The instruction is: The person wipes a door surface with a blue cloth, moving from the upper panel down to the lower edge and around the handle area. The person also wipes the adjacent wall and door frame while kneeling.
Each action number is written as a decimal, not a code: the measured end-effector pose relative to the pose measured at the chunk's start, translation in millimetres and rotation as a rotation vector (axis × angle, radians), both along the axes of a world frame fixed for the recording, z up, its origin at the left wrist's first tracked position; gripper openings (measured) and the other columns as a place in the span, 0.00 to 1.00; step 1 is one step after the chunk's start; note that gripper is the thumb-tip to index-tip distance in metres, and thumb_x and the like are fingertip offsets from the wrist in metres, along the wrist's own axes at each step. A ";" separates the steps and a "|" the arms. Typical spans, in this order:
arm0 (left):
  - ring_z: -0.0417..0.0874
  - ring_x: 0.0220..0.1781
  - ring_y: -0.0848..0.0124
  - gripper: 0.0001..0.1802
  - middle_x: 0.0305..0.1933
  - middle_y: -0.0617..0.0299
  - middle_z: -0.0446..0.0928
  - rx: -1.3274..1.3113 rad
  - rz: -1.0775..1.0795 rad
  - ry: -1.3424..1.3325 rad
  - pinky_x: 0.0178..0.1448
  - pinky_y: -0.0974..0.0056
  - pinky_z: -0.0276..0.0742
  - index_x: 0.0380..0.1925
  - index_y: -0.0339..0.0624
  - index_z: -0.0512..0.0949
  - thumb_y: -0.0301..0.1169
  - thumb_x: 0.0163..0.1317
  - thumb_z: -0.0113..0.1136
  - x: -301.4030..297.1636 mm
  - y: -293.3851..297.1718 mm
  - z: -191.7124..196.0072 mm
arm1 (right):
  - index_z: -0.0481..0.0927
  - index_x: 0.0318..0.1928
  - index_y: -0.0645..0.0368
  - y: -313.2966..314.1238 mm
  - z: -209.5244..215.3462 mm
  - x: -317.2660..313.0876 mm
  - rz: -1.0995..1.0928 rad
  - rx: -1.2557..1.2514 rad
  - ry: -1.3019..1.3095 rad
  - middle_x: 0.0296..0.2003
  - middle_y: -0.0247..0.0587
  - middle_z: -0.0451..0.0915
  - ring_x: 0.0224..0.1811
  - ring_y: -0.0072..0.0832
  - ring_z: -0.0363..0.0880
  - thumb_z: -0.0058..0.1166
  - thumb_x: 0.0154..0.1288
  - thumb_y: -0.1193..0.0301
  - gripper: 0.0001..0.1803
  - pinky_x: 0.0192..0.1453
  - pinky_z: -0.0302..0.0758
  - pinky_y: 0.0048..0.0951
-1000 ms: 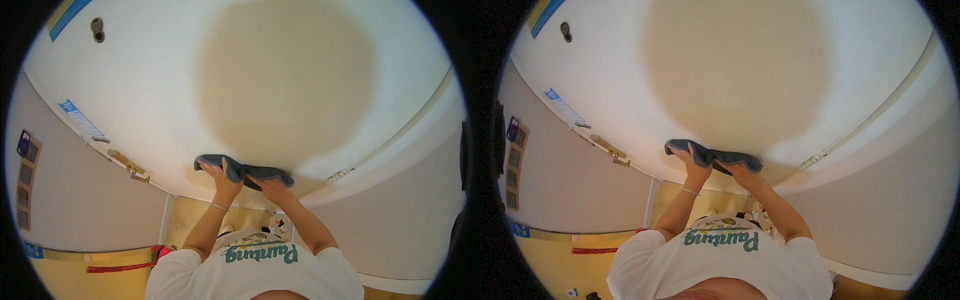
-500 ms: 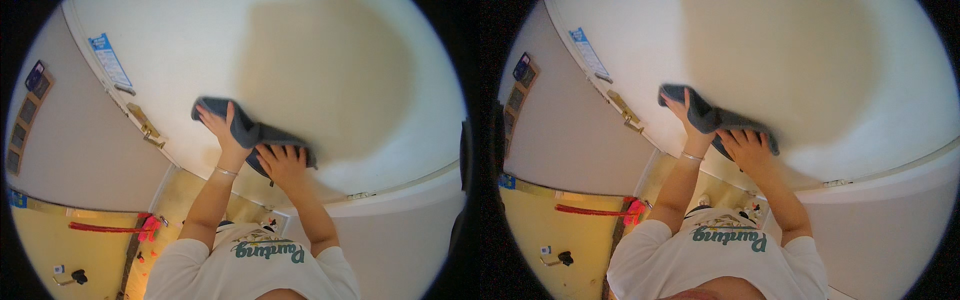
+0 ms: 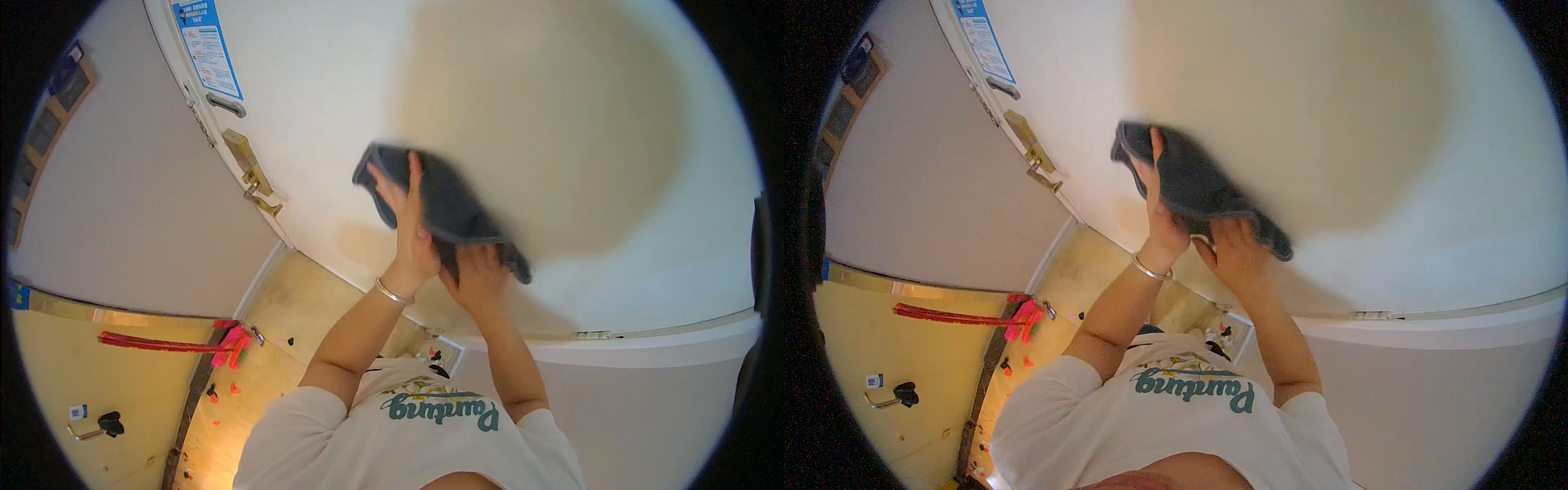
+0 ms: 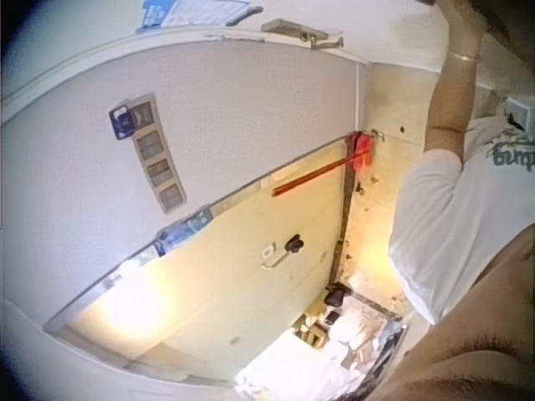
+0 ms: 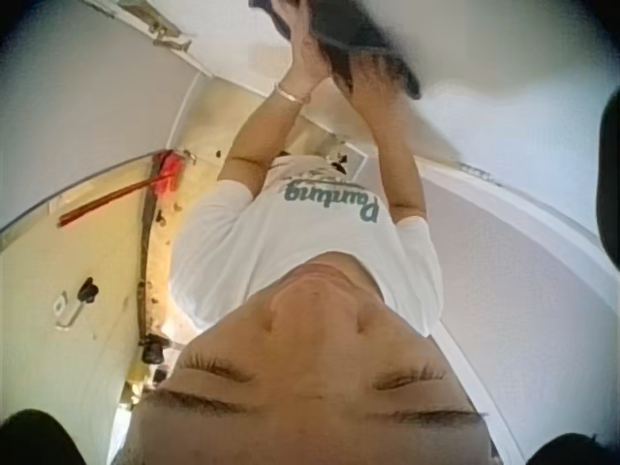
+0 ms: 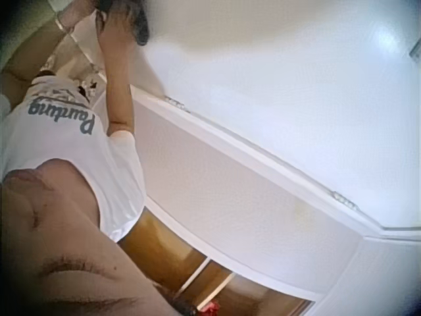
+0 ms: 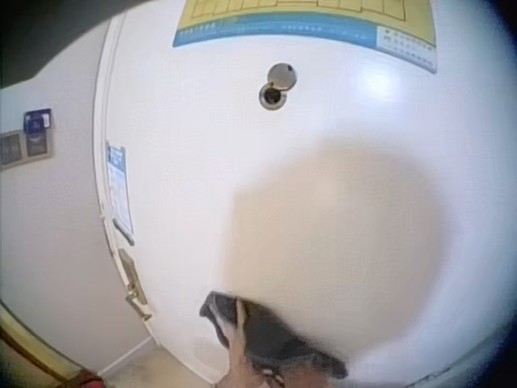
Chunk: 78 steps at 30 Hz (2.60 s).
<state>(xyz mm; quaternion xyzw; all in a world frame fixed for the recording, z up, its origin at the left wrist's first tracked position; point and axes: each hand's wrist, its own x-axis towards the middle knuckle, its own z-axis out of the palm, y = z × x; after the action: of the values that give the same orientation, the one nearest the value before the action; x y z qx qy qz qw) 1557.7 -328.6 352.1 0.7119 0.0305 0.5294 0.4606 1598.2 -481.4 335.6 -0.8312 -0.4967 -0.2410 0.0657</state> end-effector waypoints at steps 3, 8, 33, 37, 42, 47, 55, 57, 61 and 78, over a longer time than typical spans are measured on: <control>0.33 0.74 0.47 0.46 0.73 0.37 0.40 -0.208 -0.049 -0.247 0.71 0.48 0.24 0.68 0.33 0.48 0.62 0.63 0.25 1.3 16.3 52.8 | 0.72 0.56 0.58 29.0 41.1 -8.9 -0.054 0.185 -0.226 0.62 0.45 0.66 0.63 0.48 0.61 0.55 0.55 0.50 0.33 0.55 0.64 0.55; 0.28 0.73 0.37 0.48 0.70 0.26 0.34 -0.200 0.366 0.101 0.71 0.42 0.24 0.70 0.35 0.37 0.34 0.57 0.55 13.3 34.5 23.7 | 0.67 0.60 0.61 57.0 1.6 -0.1 0.153 -0.091 0.192 0.63 0.48 0.63 0.63 0.47 0.64 0.54 0.59 0.60 0.30 0.55 0.72 0.45; 0.43 0.74 0.50 0.41 0.72 0.42 0.44 -0.351 0.546 -0.037 0.74 0.52 0.33 0.69 0.32 0.34 0.34 0.64 0.45 6.3 196.7 -73.7 | 0.65 0.64 0.49 180.2 -5.4 -25.7 0.168 -0.244 -0.173 0.67 0.36 0.56 0.62 0.43 0.61 0.51 0.59 0.65 0.30 0.64 0.59 0.49; 0.49 0.71 0.54 0.54 0.70 0.40 0.43 -0.814 0.473 -0.013 0.73 0.57 0.45 0.68 0.32 0.32 0.41 0.57 0.60 3.9 191.6 -126.2 | 0.61 0.67 0.54 192.3 -58.7 -21.3 0.251 -0.650 -0.628 0.69 0.35 0.54 0.69 0.40 0.52 0.45 0.60 0.66 0.32 0.71 0.50 0.48; 0.46 0.72 0.47 0.45 0.71 0.39 0.38 -1.140 0.249 -0.144 0.72 0.53 0.47 0.69 0.37 0.35 0.44 0.65 0.51 19.6 163.5 -317.0 | 0.66 0.64 0.54 176.8 -148.7 -15.6 0.280 -0.450 -0.071 0.69 0.34 0.54 0.70 0.39 0.50 0.44 0.60 0.67 0.29 0.72 0.48 0.50; 0.42 0.74 0.52 0.43 0.73 0.44 0.40 -1.013 0.189 -0.130 0.73 0.54 0.42 0.69 0.36 0.36 0.41 0.65 0.49 28.1 144.1 -216.4 | 0.71 0.61 0.51 158.3 -109.5 -16.2 0.170 -0.494 -0.114 0.65 0.28 0.62 0.67 0.37 0.59 0.46 0.58 0.71 0.27 0.69 0.54 0.50; 0.36 0.75 0.43 0.42 0.74 0.41 0.38 -0.244 0.609 0.120 0.72 0.41 0.32 0.69 0.35 0.41 0.30 0.60 0.52 -4.3 223.2 -95.3 | 0.70 0.60 0.52 205.7 -42.2 -29.8 0.136 -0.310 -0.106 0.64 0.31 0.62 0.65 0.43 0.59 0.53 0.57 0.68 0.28 0.66 0.60 0.49; 0.40 0.74 0.46 0.39 0.73 0.41 0.40 -0.380 0.592 0.056 0.73 0.49 0.36 0.68 0.34 0.44 0.29 0.61 0.50 5.7 227.3 -127.3 | 0.69 0.62 0.50 210.1 -80.6 -22.2 0.198 -0.419 -0.144 0.65 0.30 0.61 0.68 0.39 0.54 0.51 0.62 0.61 0.27 0.69 0.55 0.45; 0.47 0.73 0.58 0.45 0.72 0.43 0.43 -0.734 0.452 -0.021 0.74 0.61 0.40 0.69 0.34 0.38 0.32 0.61 0.56 7.4 215.4 -209.4 | 0.67 0.63 0.49 203.6 -124.0 -23.4 0.228 -0.515 -0.181 0.66 0.27 0.60 0.69 0.28 0.53 0.48 0.63 0.56 0.28 0.70 0.54 0.44; 0.29 0.72 0.33 0.48 0.71 0.30 0.31 -0.271 0.376 0.103 0.69 0.35 0.25 0.68 0.33 0.40 0.31 0.51 0.57 27.1 -5.1 -70.7 | 0.76 0.51 0.52 -18.4 -65.5 3.0 -0.098 -0.159 -0.096 0.56 0.42 0.68 0.58 0.55 0.59 0.50 0.57 0.44 0.30 0.56 0.52 0.66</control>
<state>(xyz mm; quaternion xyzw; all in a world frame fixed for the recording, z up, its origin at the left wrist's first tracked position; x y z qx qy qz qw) 1584.8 -333.7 281.4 0.6514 0.2568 0.5598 0.4432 1601.2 -499.8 270.2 -0.8447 -0.4754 -0.2431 -0.0364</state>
